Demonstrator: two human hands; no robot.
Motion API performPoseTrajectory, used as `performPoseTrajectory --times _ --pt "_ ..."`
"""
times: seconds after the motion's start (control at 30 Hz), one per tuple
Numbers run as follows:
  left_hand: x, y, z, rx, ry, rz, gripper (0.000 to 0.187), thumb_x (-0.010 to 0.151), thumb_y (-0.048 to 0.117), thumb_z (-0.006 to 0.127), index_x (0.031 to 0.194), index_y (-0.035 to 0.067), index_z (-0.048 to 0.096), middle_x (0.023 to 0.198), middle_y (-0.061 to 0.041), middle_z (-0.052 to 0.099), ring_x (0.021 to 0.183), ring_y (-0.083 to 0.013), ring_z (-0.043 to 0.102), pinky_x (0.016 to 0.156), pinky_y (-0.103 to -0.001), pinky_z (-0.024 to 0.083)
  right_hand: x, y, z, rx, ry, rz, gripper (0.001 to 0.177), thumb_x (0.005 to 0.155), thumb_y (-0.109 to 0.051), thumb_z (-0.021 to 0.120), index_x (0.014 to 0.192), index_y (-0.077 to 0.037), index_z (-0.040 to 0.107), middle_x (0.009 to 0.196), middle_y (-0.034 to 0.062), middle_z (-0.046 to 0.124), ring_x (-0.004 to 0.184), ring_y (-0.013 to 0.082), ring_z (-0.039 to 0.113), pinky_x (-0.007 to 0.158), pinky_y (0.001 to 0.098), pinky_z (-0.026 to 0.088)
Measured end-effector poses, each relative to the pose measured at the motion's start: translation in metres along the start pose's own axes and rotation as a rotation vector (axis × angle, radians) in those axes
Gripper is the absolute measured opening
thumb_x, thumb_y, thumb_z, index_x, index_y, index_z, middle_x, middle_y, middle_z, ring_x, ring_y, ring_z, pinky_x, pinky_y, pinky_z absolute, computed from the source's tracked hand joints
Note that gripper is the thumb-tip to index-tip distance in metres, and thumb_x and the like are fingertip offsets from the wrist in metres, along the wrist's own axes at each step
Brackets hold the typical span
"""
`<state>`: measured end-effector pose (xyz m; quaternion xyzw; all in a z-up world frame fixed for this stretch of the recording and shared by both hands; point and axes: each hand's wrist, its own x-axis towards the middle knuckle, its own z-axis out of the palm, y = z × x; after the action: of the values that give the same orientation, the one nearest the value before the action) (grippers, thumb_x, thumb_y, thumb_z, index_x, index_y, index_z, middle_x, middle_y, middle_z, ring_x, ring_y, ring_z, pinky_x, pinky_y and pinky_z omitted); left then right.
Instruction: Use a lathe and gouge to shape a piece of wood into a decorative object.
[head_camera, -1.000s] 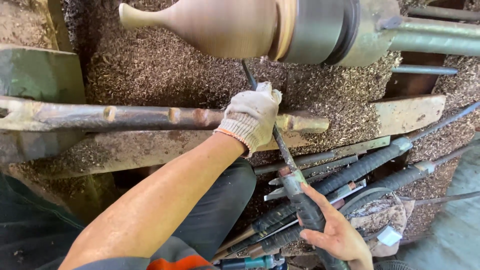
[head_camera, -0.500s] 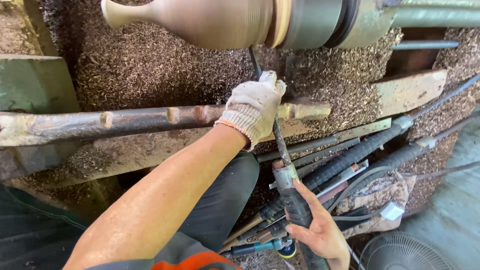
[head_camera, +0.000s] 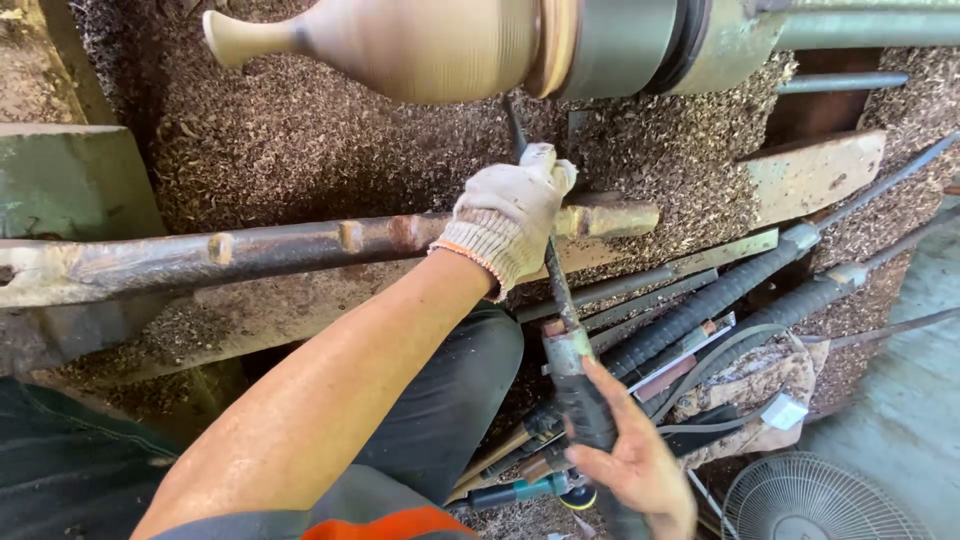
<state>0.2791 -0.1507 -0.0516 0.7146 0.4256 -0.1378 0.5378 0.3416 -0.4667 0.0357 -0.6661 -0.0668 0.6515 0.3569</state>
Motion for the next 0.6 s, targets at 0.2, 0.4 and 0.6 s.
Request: performPoseTrajectory --times 0.2,0.4,0.6 --pt "-0.001 -0.002 0.000 0.304 0.007 0.188 0.039 0.082 0.012 0.066 0.120 0.010 0.060 0.118 -0.020 0.065 0.102 -0.0408 0.068 0.084 -0.052 0.056 0.011 -0.055 -0.048 -0.302 -0.145 0.026 0.098 0.076 0.009 0.076 0.161 -0.011 0.030 0.127 0.0059 0.055 0.092 0.0119 0.056 0.082 0.0256 0.052" --pt "0.000 -0.002 0.004 0.289 0.021 0.141 0.043 0.074 0.013 0.075 0.115 0.007 0.062 0.123 -0.024 0.060 0.105 -0.0427 0.067 0.086 -0.051 0.056 0.021 -0.057 -0.085 -0.383 -0.232 0.130 0.101 0.076 0.008 0.079 0.161 -0.015 0.030 0.113 0.0065 0.060 0.088 0.0113 0.056 0.076 0.0248 0.053" --pt "0.000 -0.004 0.006 0.311 0.071 0.175 0.042 0.074 0.014 0.076 0.112 0.004 0.063 0.123 -0.026 0.059 0.103 -0.0424 0.067 0.084 -0.051 0.057 0.027 -0.045 -0.102 -0.301 -0.246 0.193 0.105 0.074 0.008 0.081 0.162 -0.019 0.029 0.104 0.0085 0.064 0.081 0.0121 0.057 0.066 0.0257 0.054"
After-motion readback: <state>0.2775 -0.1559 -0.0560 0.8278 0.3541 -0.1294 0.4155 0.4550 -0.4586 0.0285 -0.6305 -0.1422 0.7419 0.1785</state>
